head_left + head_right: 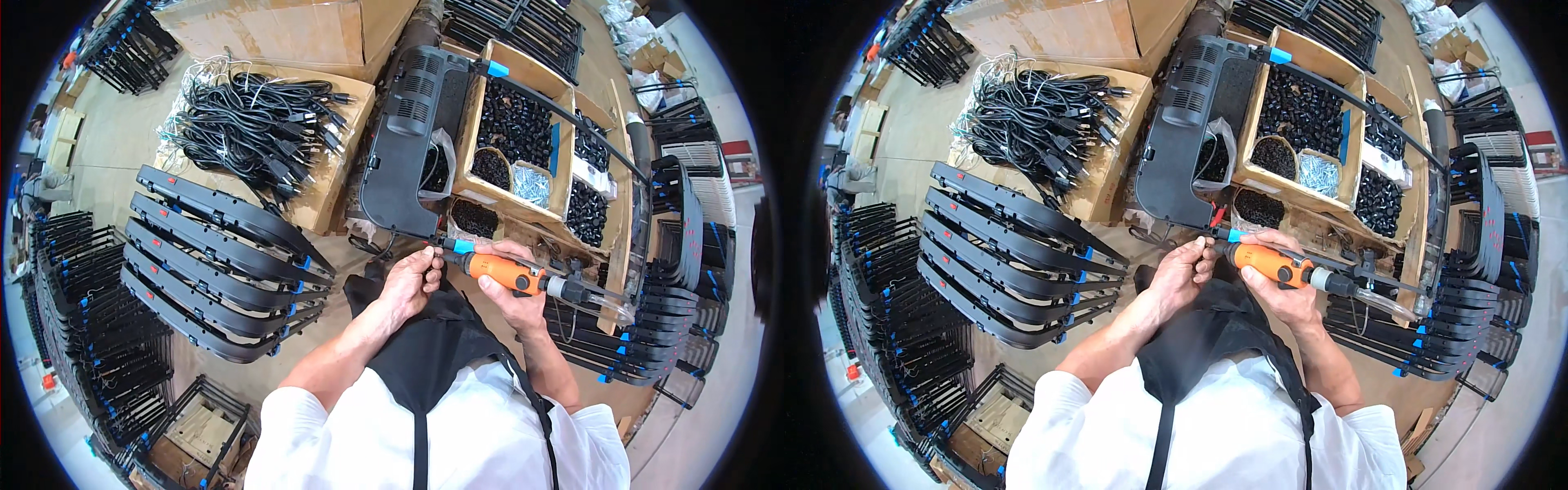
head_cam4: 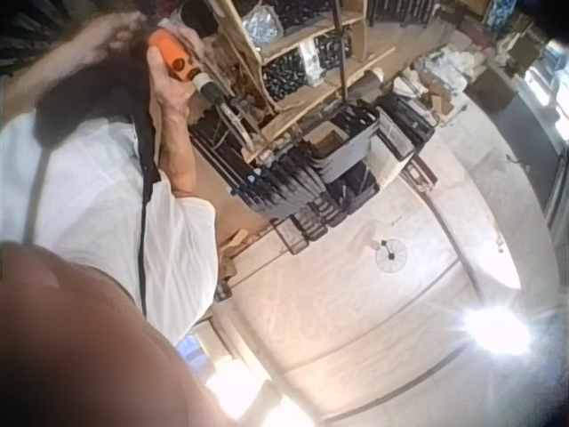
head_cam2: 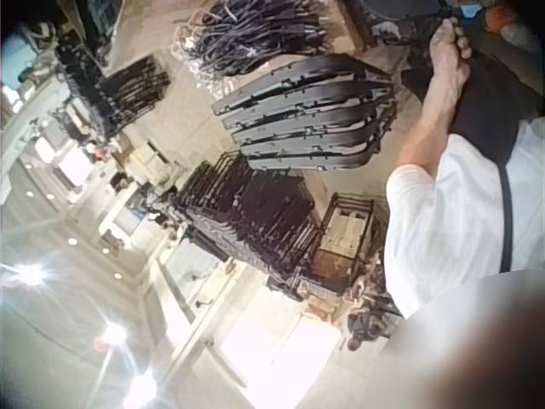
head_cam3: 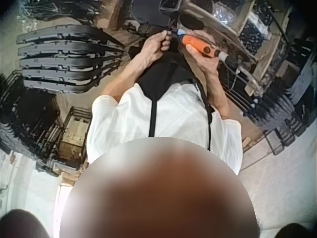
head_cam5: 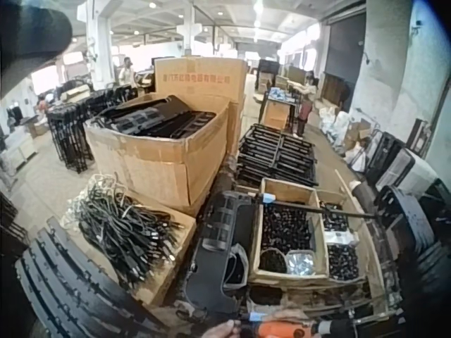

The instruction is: Assemble structural components of exercise equipment using a power drill and hand tools.

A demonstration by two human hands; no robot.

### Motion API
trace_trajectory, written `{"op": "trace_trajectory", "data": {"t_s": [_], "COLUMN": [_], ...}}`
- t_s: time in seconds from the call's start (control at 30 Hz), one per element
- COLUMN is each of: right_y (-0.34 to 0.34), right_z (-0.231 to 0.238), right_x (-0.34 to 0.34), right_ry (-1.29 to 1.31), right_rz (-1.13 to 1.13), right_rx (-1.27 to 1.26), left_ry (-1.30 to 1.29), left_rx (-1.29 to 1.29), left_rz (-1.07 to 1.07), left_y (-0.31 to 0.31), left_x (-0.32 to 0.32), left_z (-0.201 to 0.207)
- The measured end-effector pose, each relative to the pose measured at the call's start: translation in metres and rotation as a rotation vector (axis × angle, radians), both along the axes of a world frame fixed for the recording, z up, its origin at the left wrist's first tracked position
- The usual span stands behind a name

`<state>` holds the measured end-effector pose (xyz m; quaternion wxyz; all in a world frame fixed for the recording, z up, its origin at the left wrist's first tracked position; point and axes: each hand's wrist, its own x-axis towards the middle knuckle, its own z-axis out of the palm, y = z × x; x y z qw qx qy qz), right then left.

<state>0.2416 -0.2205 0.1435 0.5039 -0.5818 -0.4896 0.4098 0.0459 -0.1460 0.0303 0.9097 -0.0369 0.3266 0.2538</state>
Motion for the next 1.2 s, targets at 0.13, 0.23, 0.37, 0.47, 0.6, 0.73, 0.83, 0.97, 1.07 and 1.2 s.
{"op": "trace_trajectory", "data": {"t_s": [0.13,0.23,0.37,0.47,0.6,0.73,0.83,0.97,1.07,1.2], "right_y": [-0.004,0.003,0.017,0.024,0.034,0.041,0.045,0.049,0.053,0.058], "right_z": [0.003,0.007,0.006,0.009,0.009,0.007,0.001,-0.001,-0.002,0.0], "right_x": [0.001,-0.002,0.001,0.001,0.0,-0.003,-0.004,-0.007,-0.012,-0.016], "right_ry": [-0.058,0.039,0.025,0.053,0.039,0.017,-0.024,-0.04,-0.081,-0.284], "right_rz": [0.01,-0.037,-0.061,-0.042,0.007,0.043,0.062,0.082,0.105,0.188], "right_rx": [-0.009,-0.01,-0.003,-0.032,-0.062,-0.07,-0.072,-0.103,-0.102,-0.042], "left_ry": [-0.036,0.121,0.324,0.638,1.032,1.182,1.21,1.184,1.186,1.176], "left_rx": [-0.045,0.046,0.338,0.795,1.345,1.559,1.582,1.587,1.595,1.575], "left_rz": [-0.02,-0.074,-0.202,-0.252,-0.568,-0.811,-0.823,-0.81,-0.808,-0.8], "left_y": [-0.005,-0.01,0.006,0.043,0.089,0.097,0.097,0.096,0.094,0.095], "left_x": [0.003,0.006,-0.016,-0.02,-0.008,-0.007,-0.008,-0.008,-0.009,-0.011], "left_z": [0.01,0.032,0.021,0.021,0.031,0.042,0.039,0.039,0.034,0.024]}}
